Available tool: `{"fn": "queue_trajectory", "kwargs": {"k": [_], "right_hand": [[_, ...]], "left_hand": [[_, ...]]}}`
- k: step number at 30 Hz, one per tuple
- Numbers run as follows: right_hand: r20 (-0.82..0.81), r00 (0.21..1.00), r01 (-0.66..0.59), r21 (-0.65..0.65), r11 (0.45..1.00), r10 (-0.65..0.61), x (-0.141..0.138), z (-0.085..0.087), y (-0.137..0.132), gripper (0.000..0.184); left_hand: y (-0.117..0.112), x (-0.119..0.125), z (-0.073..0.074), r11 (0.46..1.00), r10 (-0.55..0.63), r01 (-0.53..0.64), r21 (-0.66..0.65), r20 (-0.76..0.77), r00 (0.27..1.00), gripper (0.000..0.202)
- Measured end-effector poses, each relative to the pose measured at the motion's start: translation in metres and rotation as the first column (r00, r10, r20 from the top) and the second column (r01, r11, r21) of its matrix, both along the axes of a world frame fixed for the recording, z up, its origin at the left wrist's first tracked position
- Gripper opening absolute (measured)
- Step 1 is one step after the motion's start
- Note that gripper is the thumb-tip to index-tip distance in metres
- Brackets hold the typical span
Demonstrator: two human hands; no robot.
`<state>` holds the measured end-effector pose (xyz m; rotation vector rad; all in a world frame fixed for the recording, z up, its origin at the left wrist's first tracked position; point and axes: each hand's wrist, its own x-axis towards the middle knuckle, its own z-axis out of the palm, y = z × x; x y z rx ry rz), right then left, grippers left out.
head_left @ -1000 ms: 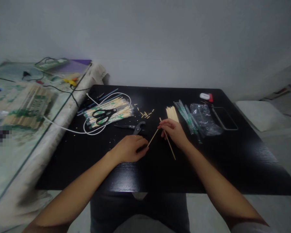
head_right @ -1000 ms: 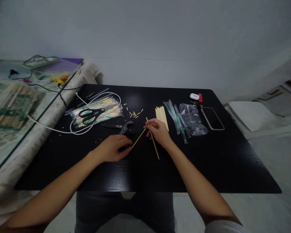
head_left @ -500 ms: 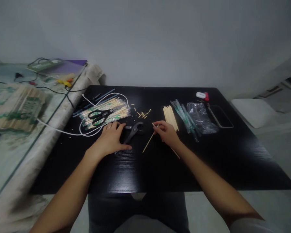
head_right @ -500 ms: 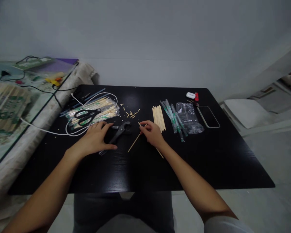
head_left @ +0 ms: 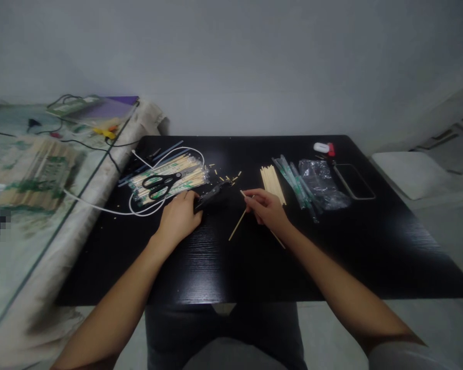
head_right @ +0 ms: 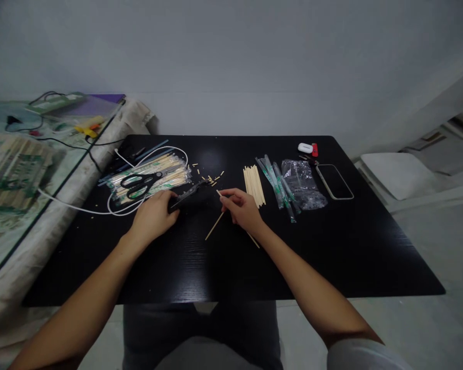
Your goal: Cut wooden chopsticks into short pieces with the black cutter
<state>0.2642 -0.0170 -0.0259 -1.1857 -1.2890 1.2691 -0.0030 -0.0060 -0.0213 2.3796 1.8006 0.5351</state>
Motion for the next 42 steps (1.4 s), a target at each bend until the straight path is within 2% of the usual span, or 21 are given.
{"fn": "queue_trajectory", "kwargs": {"k": [4, 7, 14, 20, 31, 34, 37, 39, 42], "right_hand": [[-0.025, 1.000, -0.005, 0.045, 0.999, 0.006, -0.004, 0.010, -0.010, 0.031], [-0.032, 0.999, 0.009, 0.080, 0.997, -0.006, -0.007, 0.015, -0.018, 0.032], [-0.117, 0.993, -0.013, 0.117, 0.993, 0.027, -0.010, 0.013, -0.025, 0.031], [-0.141, 0.988, -0.043, 0.177, 0.983, 0.069, -0.009, 0.012, -0.023, 0.027], [-0.097, 0.993, -0.037, 0.238, 0.971, 0.061, -0.007, 0.021, -0.023, 0.021], [-0.144, 0.985, -0.066, 0.197, 0.978, 0.096, -0.005, 0.022, -0.024, 0.021], [-0.240, 0.956, -0.159, 0.058, 0.986, 0.168, -0.001, 0.023, -0.025, 0.022], [-0.321, 0.923, -0.226, -0.012, 0.974, 0.211, 0.000, 0.025, -0.026, 0.022], [-0.417, 0.878, -0.279, -0.046, 0.959, 0.235, 0.001, 0.027, -0.027, 0.024]], "left_hand": [[-0.006, 0.011, 0.000, 0.995, -0.096, 0.095, 0.015, 0.170, 0.981, 0.025], [-0.012, 0.019, 0.002, 0.984, -0.178, 0.173, 0.042, 0.245, 0.953, 0.031], [-0.017, 0.020, 0.008, 0.966, -0.220, 0.195, 0.169, 0.143, 0.965, 0.046], [-0.020, 0.021, 0.009, 0.956, -0.230, 0.199, 0.214, 0.132, 0.964, 0.042], [-0.022, 0.023, 0.007, 0.921, -0.282, 0.216, 0.323, 0.174, 0.943, 0.037], [-0.022, 0.024, 0.007, 0.902, -0.283, 0.201, 0.382, 0.172, 0.944, 0.040], [-0.023, 0.024, 0.007, 0.896, -0.270, 0.178, 0.407, 0.182, 0.945, 0.048], [-0.023, 0.025, 0.007, 0.897, -0.264, 0.164, 0.410, 0.200, 0.943, 0.053], [-0.023, 0.025, 0.007, 0.898, -0.262, 0.155, 0.411, 0.217, 0.940, 0.058]]}}
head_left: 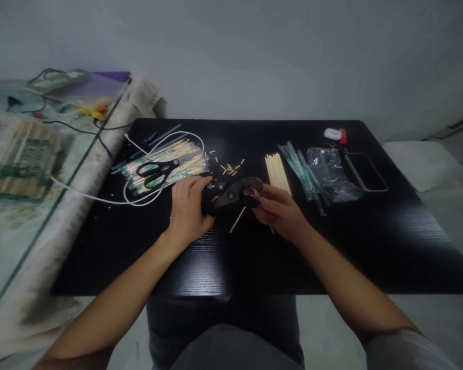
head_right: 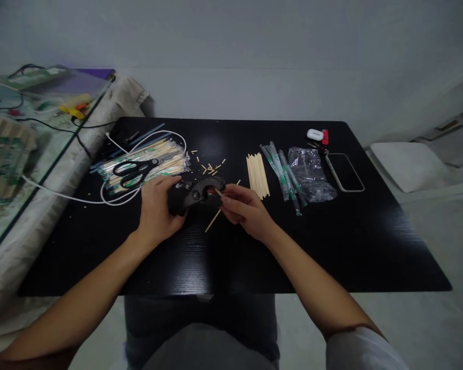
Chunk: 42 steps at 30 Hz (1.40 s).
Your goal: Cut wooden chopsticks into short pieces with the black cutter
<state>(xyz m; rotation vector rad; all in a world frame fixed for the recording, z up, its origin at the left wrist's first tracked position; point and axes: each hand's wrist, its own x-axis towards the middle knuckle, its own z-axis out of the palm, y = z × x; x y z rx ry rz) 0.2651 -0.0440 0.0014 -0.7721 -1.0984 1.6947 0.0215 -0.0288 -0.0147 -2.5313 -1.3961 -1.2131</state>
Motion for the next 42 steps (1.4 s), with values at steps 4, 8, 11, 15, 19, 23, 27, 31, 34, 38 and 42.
{"fn": "queue_trajectory", "kwargs": {"k": [4, 8, 11, 15, 19, 23, 27, 31, 34, 38, 42], "right_hand": [[-0.064, 0.998, -0.019, -0.036, 0.999, 0.016, -0.0015, 0.0000, 0.0003, 0.025], [-0.063, 0.998, -0.004, -0.064, 0.998, 0.000, -0.0022, 0.0000, 0.0003, 0.025], [-0.048, 0.999, -0.002, -0.053, 0.999, -0.001, -0.0022, 0.0009, 0.0002, 0.025], [-0.031, 0.999, -0.008, -0.031, 0.999, 0.007, -0.0023, 0.0009, 0.0004, 0.029], [-0.013, 1.000, -0.011, 0.010, 1.000, 0.011, -0.0021, -0.0019, 0.0009, 0.028], [0.019, 1.000, 0.004, 0.038, 0.999, -0.004, -0.0017, -0.0042, 0.0014, 0.027], [0.040, 0.999, 0.008, 0.045, 0.999, -0.010, -0.0016, -0.0044, 0.0021, 0.029], [0.040, 0.999, 0.006, 0.046, 0.999, -0.008, -0.0013, -0.0064, 0.0031, 0.030], [0.028, 0.999, 0.013, 0.049, 0.999, -0.015, -0.0015, -0.0075, 0.0032, 0.029], [0.040, 0.998, 0.036, 0.057, 0.998, -0.039, -0.0024, -0.0055, 0.0024, 0.028], [0.048, 0.998, 0.034, 0.055, 0.998, -0.036, -0.0026, -0.0036, 0.0020, 0.027]], "left_hand": [[-0.0003, 0.0004, 0.0011, 1.000, 0.000, 0.000, 0.002, -0.013, 1.000, 0.057], [-0.0013, 0.0011, 0.0019, 1.000, 0.002, -0.002, -0.005, -0.022, 1.000, 0.056], [-0.0015, 0.0012, 0.0017, 0.999, 0.015, -0.016, -0.028, -0.024, 1.000, 0.058], [-0.0005, 0.0005, 0.0005, 0.998, -0.003, 0.002, -0.056, -0.020, 1.000, 0.063], [0.0012, -0.0001, -0.0023, 0.995, -0.048, 0.047, -0.090, -0.007, 0.999, 0.065], [0.0020, -0.0001, -0.0052, 0.991, -0.063, 0.063, -0.115, -0.002, 0.998, 0.066], [0.0021, 0.0001, -0.0052, 0.990, -0.065, 0.064, -0.128, -0.003, 0.998, 0.066], [0.0022, 0.0004, -0.0049, 0.990, -0.064, 0.063, -0.124, -0.001, 0.998, 0.065], [0.0021, 0.0006, -0.0052, 0.989, -0.062, 0.062, -0.132, -0.001, 0.998, 0.064], [0.0017, 0.0007, -0.0054, 0.988, -0.060, 0.058, -0.144, -0.009, 0.998, 0.063], [0.0013, 0.0008, -0.0057, 0.989, -0.062, 0.060, -0.138, -0.010, 0.998, 0.062]]}}
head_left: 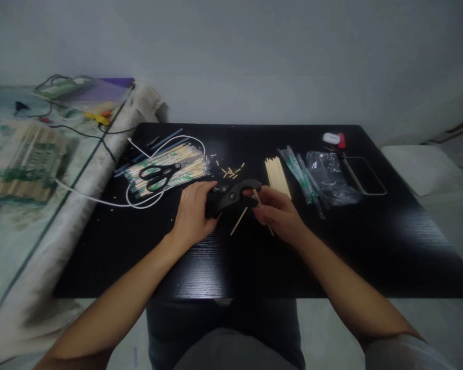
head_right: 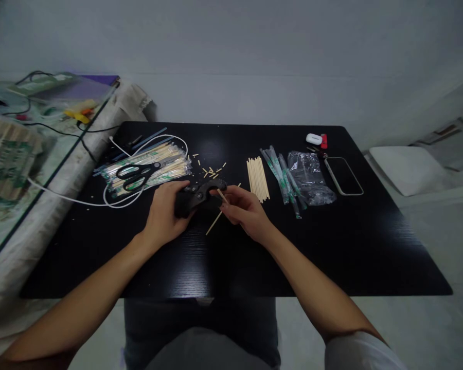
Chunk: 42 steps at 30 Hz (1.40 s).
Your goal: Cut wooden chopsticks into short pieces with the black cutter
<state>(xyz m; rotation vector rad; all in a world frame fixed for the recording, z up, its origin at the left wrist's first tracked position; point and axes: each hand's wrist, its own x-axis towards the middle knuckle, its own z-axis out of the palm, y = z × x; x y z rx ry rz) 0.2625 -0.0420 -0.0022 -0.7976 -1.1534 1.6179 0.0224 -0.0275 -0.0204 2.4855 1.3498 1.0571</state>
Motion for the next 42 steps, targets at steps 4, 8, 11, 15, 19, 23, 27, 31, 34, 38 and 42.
{"fn": "queue_trajectory", "kwargs": {"k": [4, 8, 11, 15, 19, 23, 27, 31, 34, 38, 42], "right_hand": [[-0.027, 1.000, 0.005, -0.025, 1.000, -0.006, 0.0008, 0.0002, 0.0002, 0.025], [-0.045, 0.999, 0.012, -0.017, 1.000, -0.013, 0.0019, -0.0016, 0.0005, 0.026], [0.027, 0.999, 0.032, 0.035, 0.999, -0.033, 0.0018, -0.0041, 0.0008, 0.024], [0.154, 0.983, 0.075, 0.149, 0.986, -0.098, -0.0008, -0.0050, 0.0003, 0.023], [0.207, 0.953, 0.157, 0.282, 0.947, -0.220, -0.0042, -0.0033, -0.0011, 0.024], [0.272, 0.922, 0.175, 0.338, 0.925, -0.274, -0.0049, -0.0021, -0.0021, 0.020], [0.307, 0.901, 0.185, 0.370, 0.910, -0.308, -0.0045, -0.0023, -0.0017, 0.020], [0.307, 0.895, 0.189, 0.396, 0.899, -0.324, -0.0044, -0.0042, -0.0010, 0.018], [0.317, 0.890, 0.195, 0.387, 0.901, -0.329, -0.0046, -0.0056, -0.0011, 0.018], [0.314, 0.891, 0.199, 0.379, 0.904, -0.327, -0.0056, -0.0059, -0.0017, 0.016], [0.311, 0.889, 0.208, 0.377, 0.903, -0.335, -0.0069, -0.0058, -0.0020, 0.014]], "left_hand": [[-0.0002, 0.0002, 0.0001, 1.000, -0.004, 0.004, -0.005, 0.023, 1.000, 0.062], [-0.0006, 0.0003, 0.0022, 1.000, 0.004, -0.004, -0.004, 0.049, 0.999, 0.059], [-0.0009, 0.0001, 0.0031, 1.000, 0.002, -0.001, -0.013, 0.058, 0.998, 0.058], [-0.0013, -0.0003, 0.0035, 0.999, -0.012, 0.013, -0.037, 0.046, 0.999, 0.054], [-0.0020, 0.0005, 0.0052, 0.997, -0.036, 0.038, -0.066, 0.027, 0.999, 0.042], [-0.0027, 0.0020, 0.0071, 0.995, -0.043, 0.047, -0.087, 0.038, 0.998, 0.033], [-0.0031, 0.0028, 0.0078, 0.995, -0.042, 0.046, -0.093, 0.044, 0.998, 0.029], [-0.0028, 0.0025, 0.0065, 0.996, -0.049, 0.052, -0.078, 0.045, 0.998, 0.028], [-0.0024, 0.0020, 0.0050, 0.995, -0.041, 0.043, -0.089, 0.029, 0.999, 0.027], [-0.0020, 0.0023, 0.0038, 0.993, -0.030, 0.032, -0.112, 0.015, 0.999, 0.027], [-0.0021, 0.0035, 0.0038, 0.992, -0.020, 0.022, -0.123, 0.019, 1.000, 0.026]]}}
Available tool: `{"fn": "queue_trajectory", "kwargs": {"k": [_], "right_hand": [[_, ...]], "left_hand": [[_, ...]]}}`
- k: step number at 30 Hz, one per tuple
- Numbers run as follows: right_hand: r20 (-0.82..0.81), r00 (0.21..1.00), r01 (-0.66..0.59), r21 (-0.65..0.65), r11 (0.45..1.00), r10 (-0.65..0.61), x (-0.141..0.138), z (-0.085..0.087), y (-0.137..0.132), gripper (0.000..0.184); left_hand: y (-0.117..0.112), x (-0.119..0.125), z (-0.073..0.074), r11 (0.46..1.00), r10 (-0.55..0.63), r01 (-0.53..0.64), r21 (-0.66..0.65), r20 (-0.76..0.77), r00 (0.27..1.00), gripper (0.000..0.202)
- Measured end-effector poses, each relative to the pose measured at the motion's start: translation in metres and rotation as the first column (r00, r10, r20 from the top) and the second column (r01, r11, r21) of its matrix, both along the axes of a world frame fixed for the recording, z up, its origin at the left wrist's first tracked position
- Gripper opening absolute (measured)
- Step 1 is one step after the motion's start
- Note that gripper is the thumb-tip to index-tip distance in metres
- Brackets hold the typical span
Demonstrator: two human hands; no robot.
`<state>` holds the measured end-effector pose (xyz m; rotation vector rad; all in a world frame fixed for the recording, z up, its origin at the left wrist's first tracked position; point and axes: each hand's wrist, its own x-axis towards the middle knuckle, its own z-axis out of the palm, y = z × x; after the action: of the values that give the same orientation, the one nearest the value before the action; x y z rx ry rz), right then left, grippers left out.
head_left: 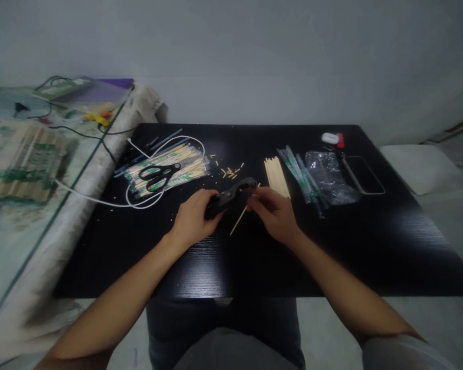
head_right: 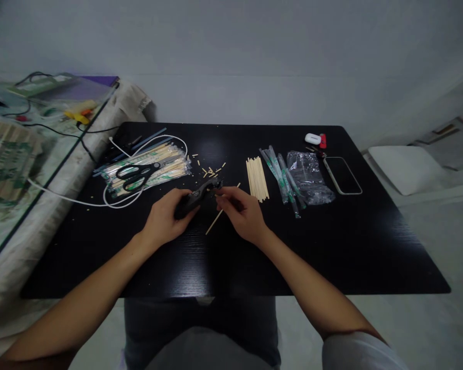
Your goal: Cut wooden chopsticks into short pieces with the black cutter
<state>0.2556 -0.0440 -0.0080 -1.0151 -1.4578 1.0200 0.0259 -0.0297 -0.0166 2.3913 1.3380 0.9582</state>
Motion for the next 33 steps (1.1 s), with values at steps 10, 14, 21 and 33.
{"fn": "queue_trajectory", "kwargs": {"k": [10, 14, 21, 33], "right_hand": [[0.019, 1.000, 0.025, 0.007, 1.000, -0.025, 0.0001, -0.0008, 0.0016, 0.018], [0.017, 0.999, 0.030, 0.040, 0.999, -0.031, -0.0002, -0.0042, 0.0029, 0.017], [0.015, 0.998, 0.062, 0.038, 0.997, -0.063, -0.0015, -0.0059, 0.0042, 0.016], [0.034, 0.997, 0.067, -0.002, 0.998, -0.066, -0.0019, -0.0060, 0.0052, 0.023]], "left_hand": [[0.0004, -0.0002, -0.0028, 0.999, 0.010, -0.010, -0.049, 0.007, 1.000, 0.023], [0.0003, 0.0003, -0.0034, 0.995, 0.028, -0.029, -0.094, -0.002, 1.000, 0.023], [-0.0011, 0.0006, -0.0014, 0.982, 0.043, -0.045, -0.183, -0.012, 0.999, 0.021], [0.0019, 0.0000, -0.0041, 0.964, 0.021, -0.036, -0.264, -0.062, 0.998, 0.014]]}}
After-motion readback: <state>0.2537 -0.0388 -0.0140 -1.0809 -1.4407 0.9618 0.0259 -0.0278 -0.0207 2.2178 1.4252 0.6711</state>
